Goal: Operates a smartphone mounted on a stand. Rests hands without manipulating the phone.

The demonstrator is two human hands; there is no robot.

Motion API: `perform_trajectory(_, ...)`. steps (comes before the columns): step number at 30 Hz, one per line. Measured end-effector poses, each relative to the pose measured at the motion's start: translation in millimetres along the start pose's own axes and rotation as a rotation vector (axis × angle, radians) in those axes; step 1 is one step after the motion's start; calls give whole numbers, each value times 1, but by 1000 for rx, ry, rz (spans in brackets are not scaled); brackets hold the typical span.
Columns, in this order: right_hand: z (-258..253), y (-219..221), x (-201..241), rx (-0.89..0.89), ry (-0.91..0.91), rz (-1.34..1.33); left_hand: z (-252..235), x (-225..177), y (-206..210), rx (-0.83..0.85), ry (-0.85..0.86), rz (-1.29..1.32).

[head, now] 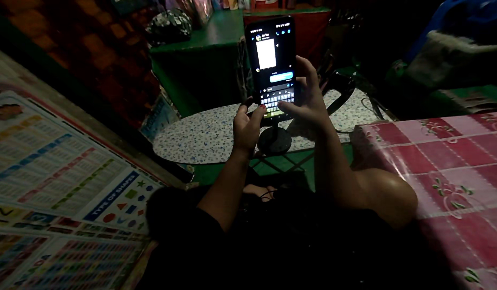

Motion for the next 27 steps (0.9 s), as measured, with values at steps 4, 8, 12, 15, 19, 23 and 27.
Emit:
perform_trajectory(4, 1, 0, 4, 5, 13, 21, -2, 1, 1, -28, 5, -17)
perform_trajectory(8, 1, -7, 5, 55, -29, -52, -4, 1, 1, -62, 3, -46)
perform_trajectory(12, 1, -13, 2, 56, -13, -134, -2, 1, 1, -48, 0, -39)
perform_trajectory(15, 2, -13, 0, 83, -30, -146, 0, 1, 1, -36, 11, 1)
perform_trajectory(19, 3, -13, 2, 159, 9, -191, 2, 0, 0, -28, -4, 17)
perform_trajectory(23, 3, -13, 0, 217, 19, -203, 3, 0, 1, -6, 8, 22)
perform_trajectory(27, 4, -13, -1, 235, 33, -214, 4, -1, 1, -4, 3, 36)
Point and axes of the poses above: each hand's wrist, its own z-axis away from the middle knuckle, its own y-axis out of the palm, x = y × z, the point moved 4 cm from there along -z, towards the middle knuckle, and after that the axes turned 2 degrees about x, right-handed, at the moved point
